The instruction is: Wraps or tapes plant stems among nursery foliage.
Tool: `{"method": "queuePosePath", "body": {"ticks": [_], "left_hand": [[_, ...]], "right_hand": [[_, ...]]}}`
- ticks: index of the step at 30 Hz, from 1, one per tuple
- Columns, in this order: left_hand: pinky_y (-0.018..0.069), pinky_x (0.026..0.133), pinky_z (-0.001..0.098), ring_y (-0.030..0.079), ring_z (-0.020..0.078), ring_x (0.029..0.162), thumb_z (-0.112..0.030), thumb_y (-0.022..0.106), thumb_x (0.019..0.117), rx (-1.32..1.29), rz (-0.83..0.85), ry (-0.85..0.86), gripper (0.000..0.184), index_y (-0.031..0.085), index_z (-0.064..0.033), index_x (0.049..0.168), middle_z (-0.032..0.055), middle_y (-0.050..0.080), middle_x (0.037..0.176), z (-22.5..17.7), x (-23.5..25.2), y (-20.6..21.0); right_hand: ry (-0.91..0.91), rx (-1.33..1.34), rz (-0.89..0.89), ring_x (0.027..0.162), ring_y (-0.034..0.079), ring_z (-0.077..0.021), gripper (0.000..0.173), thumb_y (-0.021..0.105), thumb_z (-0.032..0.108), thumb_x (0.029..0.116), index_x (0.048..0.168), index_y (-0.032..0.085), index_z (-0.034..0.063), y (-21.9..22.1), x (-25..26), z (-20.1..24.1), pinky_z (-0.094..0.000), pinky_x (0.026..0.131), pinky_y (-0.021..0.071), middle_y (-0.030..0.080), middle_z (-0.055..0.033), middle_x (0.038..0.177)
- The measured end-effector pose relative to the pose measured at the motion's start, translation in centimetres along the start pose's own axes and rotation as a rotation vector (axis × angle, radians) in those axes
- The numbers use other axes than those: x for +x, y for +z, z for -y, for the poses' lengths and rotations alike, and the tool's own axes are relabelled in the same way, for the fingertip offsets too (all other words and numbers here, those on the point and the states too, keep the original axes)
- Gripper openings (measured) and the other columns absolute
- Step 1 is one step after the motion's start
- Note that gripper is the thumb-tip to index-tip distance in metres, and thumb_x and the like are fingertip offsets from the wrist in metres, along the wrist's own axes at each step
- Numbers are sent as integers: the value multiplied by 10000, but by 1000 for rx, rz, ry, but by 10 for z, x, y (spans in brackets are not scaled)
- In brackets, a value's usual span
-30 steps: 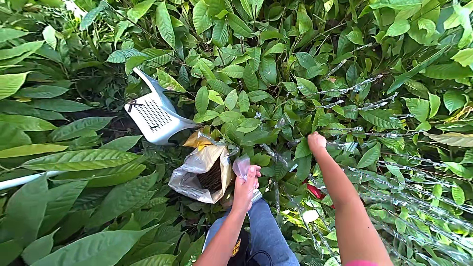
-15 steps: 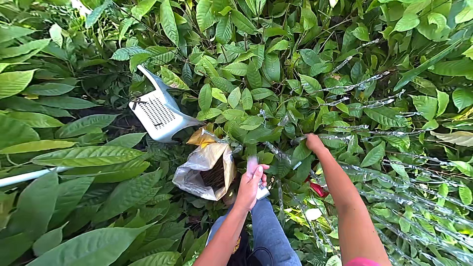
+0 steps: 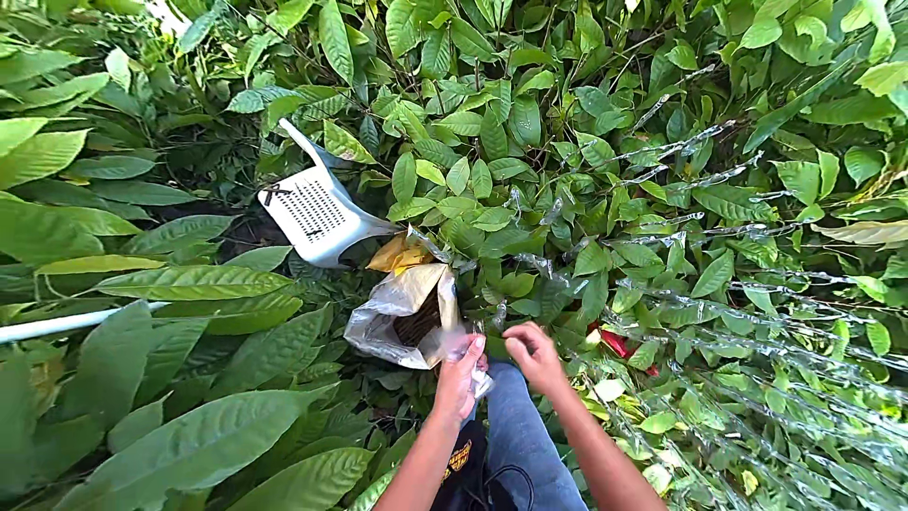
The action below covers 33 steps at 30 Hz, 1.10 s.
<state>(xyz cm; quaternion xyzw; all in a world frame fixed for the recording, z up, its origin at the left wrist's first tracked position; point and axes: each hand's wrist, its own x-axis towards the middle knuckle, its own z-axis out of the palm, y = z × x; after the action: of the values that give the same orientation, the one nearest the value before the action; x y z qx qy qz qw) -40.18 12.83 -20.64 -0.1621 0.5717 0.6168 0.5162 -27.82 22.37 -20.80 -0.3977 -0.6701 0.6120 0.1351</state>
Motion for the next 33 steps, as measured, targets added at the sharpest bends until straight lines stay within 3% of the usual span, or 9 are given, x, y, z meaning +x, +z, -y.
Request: {"method": "queuePosePath", "body": {"ticks": [2, 4, 8, 14, 20, 23, 24, 28, 33], "left_hand": [[573, 667, 226, 661, 68, 697, -33, 512, 1034, -2, -4, 4, 111, 622, -41, 1020, 10, 689, 796, 4, -11, -16], [588, 686, 243, 686, 79, 737, -27, 515, 1033, -7, -25, 13, 104, 620, -25, 1037, 28, 710, 832, 2, -20, -33], [556, 632, 193, 638, 36, 662, -1, 526, 998, -21, 47, 96, 154, 666, -54, 963, -17, 686, 774, 1, -34, -62], [424, 499, 142, 458, -13, 493, -32, 524, 1006, 54, 154, 193, 144, 667, -49, 1001, -80, 577, 647, -4, -31, -58], [404, 528, 131, 482, -40, 588, -56, 582, 979, 182, 193, 316, 159, 660, -6, 1108, -30, 702, 972, -13, -14, -26], [437, 563, 138, 533, -28, 633, -44, 582, 974, 171, 207, 337, 137, 674, -9, 1070, -24, 711, 942, -12, -7, 4], [470, 590, 146, 569, -16, 661, -35, 581, 972, 156, 212, 328, 127, 677, -13, 1051, -26, 709, 919, -12, -7, 17], [441, 548, 136, 544, -24, 614, -22, 576, 973, 147, 217, 333, 130, 683, -5, 1044, -23, 714, 883, -17, 0, 64], [464, 572, 136, 575, -24, 649, 13, 587, 951, 148, 223, 355, 123, 691, -7, 1011, -31, 715, 880, -18, 6, 119]], "right_hand": [[72, 149, 119, 948, 653, -142, 327, 649, 189, 975, 1121, 668, -104, 45, -17, -2, -296, 853, 560, 666, -172, 1086], [129, 294, 152, 928, 627, -94, 279, 664, 129, 955, 1097, 650, -111, 71, -29, -2, -252, 843, 547, 637, -139, 1074], [139, 464, 177, 883, 619, -13, 130, 591, 65, 971, 1015, 630, -51, 82, -41, -2, -213, 826, 543, 639, -22, 991], [106, 254, 144, 784, 580, 17, 116, 504, 94, 1000, 1012, 557, -9, 52, -41, 15, -192, 750, 501, 606, 30, 850], [5, 178, 192, 889, 620, 1, 167, 507, 131, 991, 1021, 573, -20, 16, -17, 11, -218, 832, 526, 656, 8, 937], [-30, 190, 202, 990, 653, -50, 390, 623, 277, 984, 1154, 551, -66, -1, 0, 11, -264, 910, 542, 687, -49, 1054], [-26, 184, 189, 984, 652, -49, 388, 636, 250, 979, 1163, 559, -82, -6, 4, 13, -260, 912, 545, 680, -54, 1052], [-35, 178, 19, 780, 611, 24, 153, 575, 107, 990, 1009, 626, -36, -40, 21, 19, -190, 740, 537, 656, 26, 886], [-120, -66, -44, 734, 561, 38, 250, 561, 151, 1021, 921, 672, -50, -98, 34, 32, -155, 707, 485, 638, -6, 805]]}}
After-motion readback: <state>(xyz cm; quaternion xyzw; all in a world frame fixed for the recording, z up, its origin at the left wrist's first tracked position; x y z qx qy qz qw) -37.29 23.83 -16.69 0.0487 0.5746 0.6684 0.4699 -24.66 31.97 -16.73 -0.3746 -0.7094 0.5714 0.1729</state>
